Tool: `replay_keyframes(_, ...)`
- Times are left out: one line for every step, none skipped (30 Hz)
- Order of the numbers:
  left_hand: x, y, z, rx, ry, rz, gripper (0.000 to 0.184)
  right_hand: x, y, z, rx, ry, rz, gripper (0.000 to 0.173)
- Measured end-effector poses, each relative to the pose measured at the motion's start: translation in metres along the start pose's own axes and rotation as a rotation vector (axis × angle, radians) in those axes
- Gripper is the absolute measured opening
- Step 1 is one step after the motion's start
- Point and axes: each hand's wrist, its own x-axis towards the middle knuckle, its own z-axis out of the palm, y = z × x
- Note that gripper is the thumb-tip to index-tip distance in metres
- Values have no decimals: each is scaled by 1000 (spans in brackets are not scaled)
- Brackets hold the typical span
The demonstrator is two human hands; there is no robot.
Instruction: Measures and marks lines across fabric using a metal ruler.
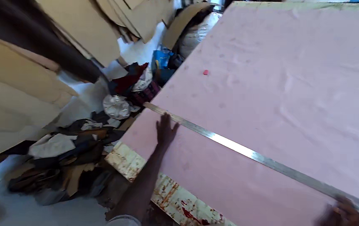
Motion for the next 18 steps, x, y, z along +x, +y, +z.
replay_keyframes(-3, 1, -1, -9, -6, 9, 83, -6, 6, 1, -8, -1, 24, 40)
replay_keyframes(-4, 4, -2, -19, -14, 19, 83, -8, 4, -1, -60, 13, 60, 42)
replay_keyframes(-4, 7, -5, -31, -23, 24, 84, -8, 0, -3, -116, 16, 93, 42)
replay_keyframes(-4, 10, -8, -46, -32, 29, 85, -7, -4, -6, -152, 8, 119, 41)
replay_keyframes(-3, 11, -11, -62, -36, 30, 85, -7, -6, -6, -165, 8, 131, 40)
replay_keyframes(-2, 11, -13, -75, -36, 26, 84, -7, -5, -6, -169, 8, 139, 41)
replay_keyframes(-2, 10, -12, -76, -34, 25, 85, -7, -4, -6, -170, 11, 146, 41)
replay_keyframes(-2, 8, -10, -68, -32, 26, 85, -8, -2, -5, -166, 14, 151, 41)
replay_keyframes(-2, 7, -8, -65, -28, 30, 86, -8, 0, -5, -153, 21, 149, 41)
replay_keyframes(-1, 4, -6, -60, -26, 31, 86, -9, 2, -5, -147, 27, 148, 42)
replay_keyframes(0, 3, -4, -60, -20, 33, 86, -10, 3, -4, -150, 32, 149, 41)
replay_keyframes(1, 3, -4, -61, -16, 37, 86, -10, 4, -4, -156, 36, 149, 41)
replay_keyframes(1, 3, -4, -59, -15, 37, 85, -10, 5, -4, -161, 38, 143, 41)
replay_keyframes(1, 3, -3, -56, -16, 36, 86, -10, 6, -4, -165, 40, 137, 41)
replay_keyframes(1, 3, -3, -52, -18, 31, 87, -10, 6, -4, -165, 41, 133, 41)
replay_keyframes(1, 3, -2, -52, -18, 27, 87, -11, 6, -4, -168, 38, 135, 42)
replay_keyframes(1, 4, -3, -56, -15, 25, 86, -11, 6, -4, -175, 33, 141, 42)
replay_keyframes(1, 4, -3, -61, -17, 22, 86, -11, 6, -4, -181, 30, 143, 42)
